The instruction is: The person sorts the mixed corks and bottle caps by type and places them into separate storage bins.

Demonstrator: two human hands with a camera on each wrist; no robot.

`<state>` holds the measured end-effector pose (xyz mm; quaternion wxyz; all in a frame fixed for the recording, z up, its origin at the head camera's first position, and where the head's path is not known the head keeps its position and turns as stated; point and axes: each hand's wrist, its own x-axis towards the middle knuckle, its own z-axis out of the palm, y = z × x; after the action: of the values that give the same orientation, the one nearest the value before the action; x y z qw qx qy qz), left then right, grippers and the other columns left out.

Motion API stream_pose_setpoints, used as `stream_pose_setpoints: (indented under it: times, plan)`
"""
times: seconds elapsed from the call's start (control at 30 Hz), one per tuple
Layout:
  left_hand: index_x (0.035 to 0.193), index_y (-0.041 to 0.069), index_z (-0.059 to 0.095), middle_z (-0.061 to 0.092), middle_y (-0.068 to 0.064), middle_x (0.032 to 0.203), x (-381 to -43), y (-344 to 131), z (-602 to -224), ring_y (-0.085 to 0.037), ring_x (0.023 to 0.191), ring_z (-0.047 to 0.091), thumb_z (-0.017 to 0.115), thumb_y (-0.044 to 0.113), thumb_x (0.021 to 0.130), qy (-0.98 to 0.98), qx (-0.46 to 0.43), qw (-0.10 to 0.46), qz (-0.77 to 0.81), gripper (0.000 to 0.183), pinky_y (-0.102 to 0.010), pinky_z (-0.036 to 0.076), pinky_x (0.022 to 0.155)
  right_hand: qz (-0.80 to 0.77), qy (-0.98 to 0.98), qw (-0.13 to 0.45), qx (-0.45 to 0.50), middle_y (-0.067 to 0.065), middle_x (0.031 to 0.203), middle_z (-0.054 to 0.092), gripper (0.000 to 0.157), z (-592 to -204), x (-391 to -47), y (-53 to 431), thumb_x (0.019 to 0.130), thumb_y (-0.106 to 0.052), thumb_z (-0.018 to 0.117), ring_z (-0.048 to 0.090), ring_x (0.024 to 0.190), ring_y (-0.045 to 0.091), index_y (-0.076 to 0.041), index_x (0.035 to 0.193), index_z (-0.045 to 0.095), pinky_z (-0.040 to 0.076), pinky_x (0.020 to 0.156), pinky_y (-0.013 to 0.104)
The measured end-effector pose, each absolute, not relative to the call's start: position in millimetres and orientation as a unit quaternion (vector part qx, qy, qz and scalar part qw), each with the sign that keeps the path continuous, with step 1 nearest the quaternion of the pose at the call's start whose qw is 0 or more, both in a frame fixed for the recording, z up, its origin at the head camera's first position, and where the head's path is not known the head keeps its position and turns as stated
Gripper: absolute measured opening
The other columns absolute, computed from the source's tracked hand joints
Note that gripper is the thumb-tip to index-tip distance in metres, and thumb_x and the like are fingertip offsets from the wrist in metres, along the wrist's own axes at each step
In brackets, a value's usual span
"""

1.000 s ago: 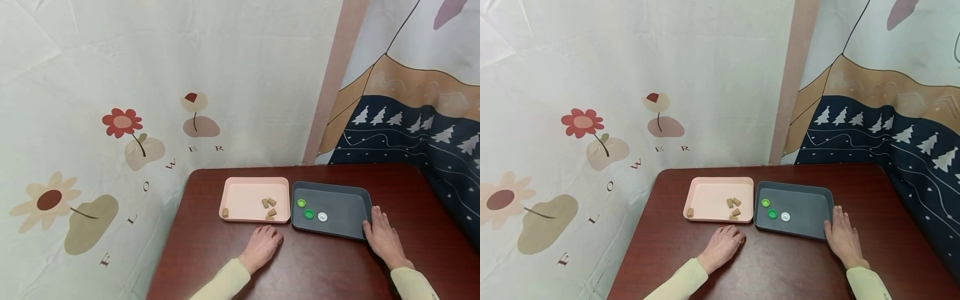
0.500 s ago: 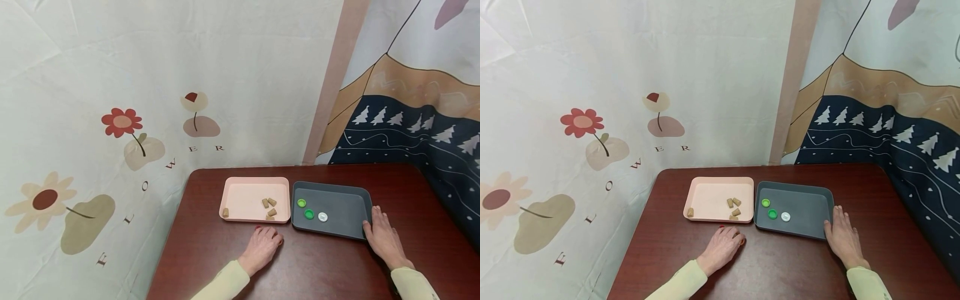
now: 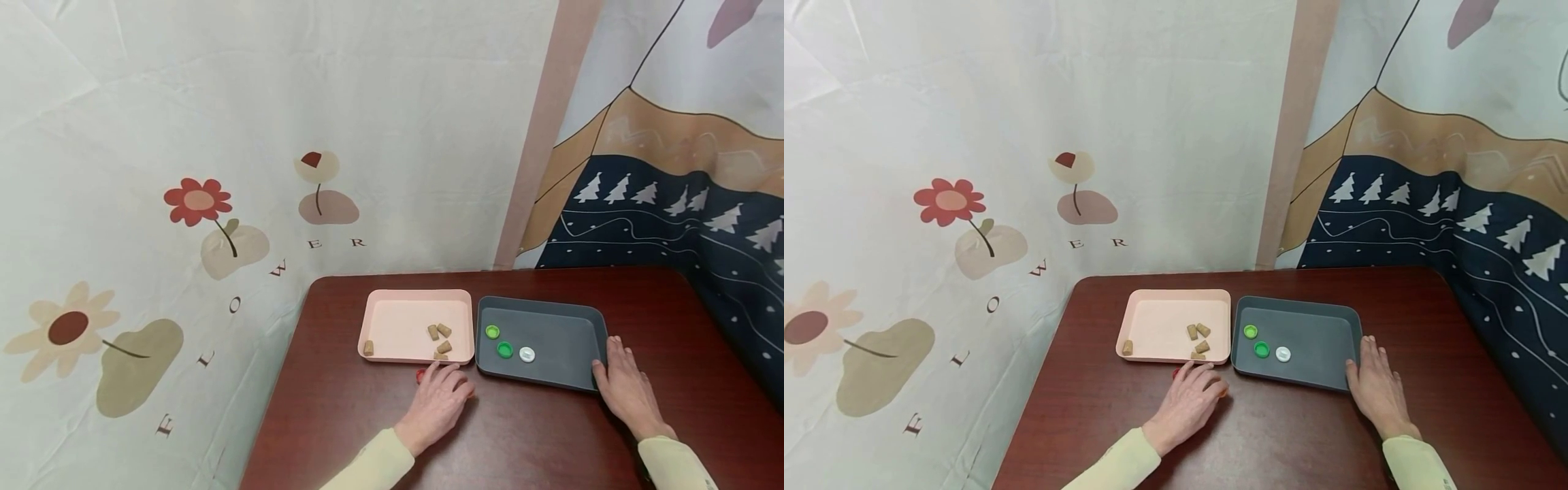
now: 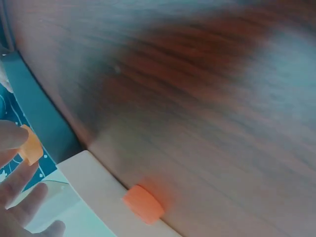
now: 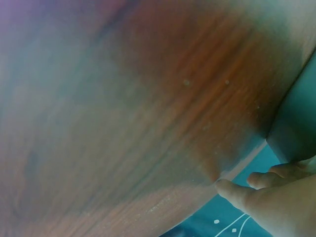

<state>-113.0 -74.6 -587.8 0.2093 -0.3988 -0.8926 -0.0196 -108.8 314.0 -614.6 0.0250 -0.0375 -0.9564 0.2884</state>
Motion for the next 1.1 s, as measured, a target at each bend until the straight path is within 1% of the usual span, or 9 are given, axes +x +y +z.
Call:
stream_pose_setpoints:
  times: [0.2, 0.3, 0.53, 0.8, 1.1]
  plan:
    - [0.111, 0.026, 0.074, 0.067, 0.006, 0.114, -114.8, -62.9, -579.9, -0.019, 0.125, 0.058, 0.076, 0.03, 0.093, -0.886, -0.4, 0.231, -0.032, 0.018, -0.06, 0.042, 0.109, 0.287, -0.957, 0.03, -0.036, 0.033, 0.167, 0.002, 0.07, -614.9, -108.5, 314.1, 0.112, -0.03, 0.035, 0.005, 0.151, 0.057, 0.011, 0.16, 0.006, 0.017, 0.104, 0.083]
    - [0.114, 0.028, 0.074, 0.067, 0.007, 0.115, -116.3, -55.8, -577.0, -0.018, 0.124, 0.058, 0.077, 0.029, 0.092, -0.887, -0.396, 0.234, -0.039, 0.022, -0.062, 0.042, 0.108, 0.288, -0.957, 0.031, -0.036, 0.033, 0.167, 0.003, 0.069, -614.8, -108.2, 314.2, 0.112, -0.03, 0.035, 0.005, 0.151, 0.058, 0.011, 0.16, 0.006, 0.017, 0.104, 0.083]
    - [0.112, 0.029, 0.074, 0.068, 0.008, 0.112, -124.4, -39.4, -573.6, -0.02, 0.127, 0.059, 0.076, 0.029, 0.093, -0.886, -0.394, 0.241, -0.039, 0.018, -0.061, 0.044, 0.106, 0.289, -0.956, 0.033, -0.035, 0.033, 0.167, 0.002, 0.07, -614.8, -108.0, 313.6, 0.112, -0.03, 0.036, 0.005, 0.151, 0.058, 0.011, 0.16, 0.006, 0.017, 0.104, 0.083]
    - [0.114, 0.03, 0.074, 0.069, 0.007, 0.116, -133.9, -25.3, -569.6, -0.022, 0.129, 0.059, 0.075, 0.025, 0.094, -0.897, -0.382, 0.217, -0.043, 0.021, -0.06, 0.041, 0.11, 0.288, -0.957, 0.028, -0.033, 0.033, 0.167, 0.002, 0.069, -615.0, -108.5, 312.9, 0.112, -0.029, 0.036, 0.006, 0.15, 0.058, 0.011, 0.16, 0.006, 0.018, 0.103, 0.082]
    - [0.111, 0.031, 0.075, 0.069, 0.008, 0.112, -153.8, -9.7, -568.6, -0.017, 0.12, 0.062, 0.077, 0.027, 0.093, -0.899, -0.367, 0.237, -0.025, 0.018, -0.059, 0.044, 0.107, 0.278, -0.96, 0.03, -0.034, 0.034, 0.166, 0.004, 0.069, -612.3, -108.2, 312.1, 0.112, -0.029, 0.036, 0.009, 0.15, 0.058, 0.012, 0.16, 0.006, 0.02, 0.102, 0.082]
